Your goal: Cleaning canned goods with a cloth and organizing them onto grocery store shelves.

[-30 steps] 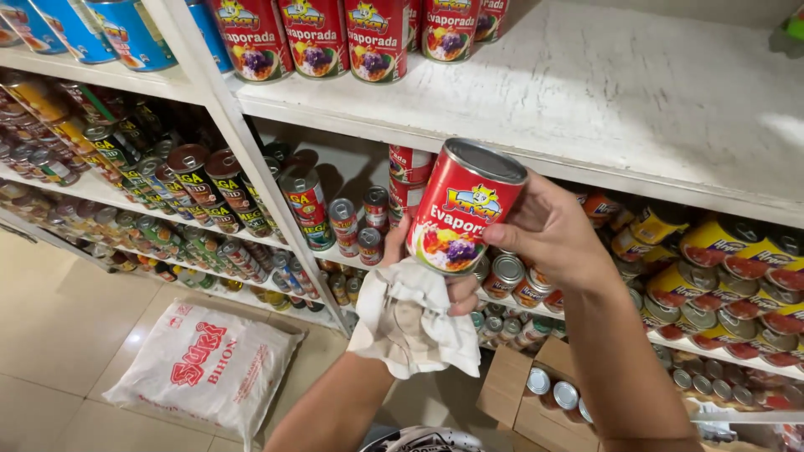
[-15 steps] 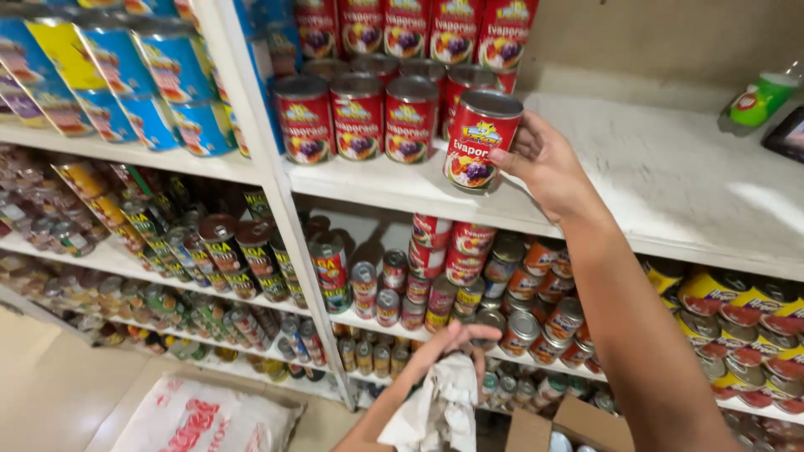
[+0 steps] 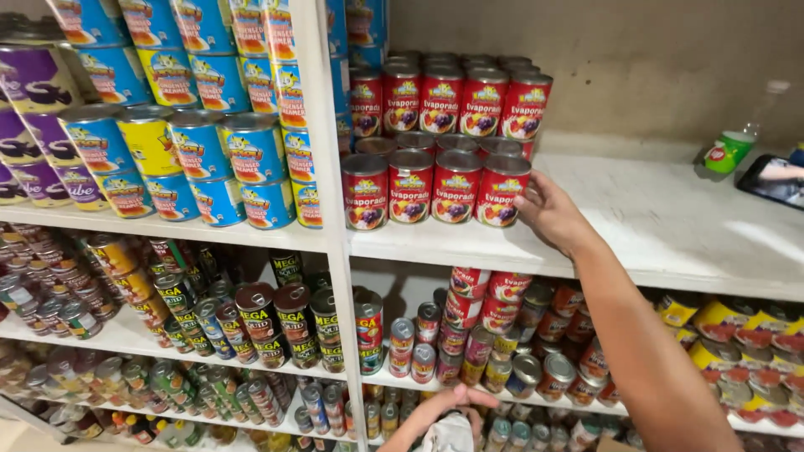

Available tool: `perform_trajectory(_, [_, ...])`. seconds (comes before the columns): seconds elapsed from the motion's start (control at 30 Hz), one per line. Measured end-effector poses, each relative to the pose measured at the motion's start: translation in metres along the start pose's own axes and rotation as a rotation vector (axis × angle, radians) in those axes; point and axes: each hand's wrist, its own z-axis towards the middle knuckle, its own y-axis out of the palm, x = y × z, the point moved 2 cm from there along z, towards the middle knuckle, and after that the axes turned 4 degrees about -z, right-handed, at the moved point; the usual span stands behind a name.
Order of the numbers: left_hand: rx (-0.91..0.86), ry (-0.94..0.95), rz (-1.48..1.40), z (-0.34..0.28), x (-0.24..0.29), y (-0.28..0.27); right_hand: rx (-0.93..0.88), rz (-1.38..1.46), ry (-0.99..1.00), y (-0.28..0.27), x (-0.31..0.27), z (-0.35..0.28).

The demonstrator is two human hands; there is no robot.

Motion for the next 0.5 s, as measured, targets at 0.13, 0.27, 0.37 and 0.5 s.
perform_trajectory(0.13, [-0.072, -0.05, -0.136, 0.001, -0.038, -0.032, 0.062, -0.024, -0.016, 0.007, 0.002, -0.004])
perform_trajectory(0.27, [-0.105, -0.087, -0.155, -0.001, -0.065, -0.05, 0.079, -0.096, -0.144, 0.013, 0.003, -0.008])
perform_trajectory(0.37, [-0.155, -0.13, -0.218, 0.01, -0.105, -0.064, 0.083, -0.148, -0.166, 0.015, 0.003, -0.013])
perform_trajectory(0.5, [0.017, -0.295, -0.584, -0.001, -0.123, -0.047, 0.376, -0.538, -0.232, 0.03, 0.001, -0.053])
